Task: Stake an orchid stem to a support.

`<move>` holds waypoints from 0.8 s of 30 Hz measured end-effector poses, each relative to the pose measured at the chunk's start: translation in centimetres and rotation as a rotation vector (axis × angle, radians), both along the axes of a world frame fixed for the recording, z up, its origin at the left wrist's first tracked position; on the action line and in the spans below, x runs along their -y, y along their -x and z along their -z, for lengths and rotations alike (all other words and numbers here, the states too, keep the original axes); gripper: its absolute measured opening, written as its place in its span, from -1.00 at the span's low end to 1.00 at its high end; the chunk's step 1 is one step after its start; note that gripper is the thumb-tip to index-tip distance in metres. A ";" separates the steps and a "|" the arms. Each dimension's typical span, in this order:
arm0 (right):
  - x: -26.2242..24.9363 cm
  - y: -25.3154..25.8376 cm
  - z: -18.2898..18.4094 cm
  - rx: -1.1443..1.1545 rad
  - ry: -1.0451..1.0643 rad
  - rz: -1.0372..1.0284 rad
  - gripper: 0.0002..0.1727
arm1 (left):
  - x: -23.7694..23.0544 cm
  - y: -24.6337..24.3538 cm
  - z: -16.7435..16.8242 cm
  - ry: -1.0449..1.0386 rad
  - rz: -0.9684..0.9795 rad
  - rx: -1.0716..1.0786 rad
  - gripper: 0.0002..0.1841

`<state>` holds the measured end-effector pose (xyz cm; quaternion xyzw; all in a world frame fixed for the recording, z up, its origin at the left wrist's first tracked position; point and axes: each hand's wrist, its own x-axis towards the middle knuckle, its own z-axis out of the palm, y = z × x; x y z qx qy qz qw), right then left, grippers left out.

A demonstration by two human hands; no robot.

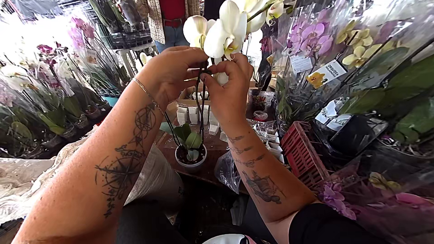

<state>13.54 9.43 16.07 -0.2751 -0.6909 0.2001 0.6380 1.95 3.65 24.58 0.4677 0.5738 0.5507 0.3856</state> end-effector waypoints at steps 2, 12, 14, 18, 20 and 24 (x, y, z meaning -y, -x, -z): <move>-0.2 0.1 -0.2 -0.019 -0.033 0.010 -0.85 | 0.0 -0.1 -0.1 0.008 0.003 -0.007 -0.79; 1.3 -0.4 -1.1 0.119 -0.012 0.163 -0.77 | -0.1 0.0 -0.2 0.019 -0.041 -0.015 -0.81; 1.3 -0.3 -1.0 0.125 -0.004 0.168 -0.75 | 0.0 0.0 -0.1 0.032 -0.048 -0.015 -0.81; 2.9 -2.0 0.1 0.067 -0.133 0.161 -0.81 | 0.3 -0.1 -0.2 0.016 -0.056 -0.019 -0.82; 4.7 -5.0 0.5 -0.062 -0.312 0.058 -0.82 | 0.4 -0.2 -0.2 0.007 -0.069 -0.021 -0.82; 8.3 -13.1 -0.3 -0.242 -0.378 -0.119 -0.35 | 0.3 0.2 -0.1 0.014 -0.077 -0.016 -0.81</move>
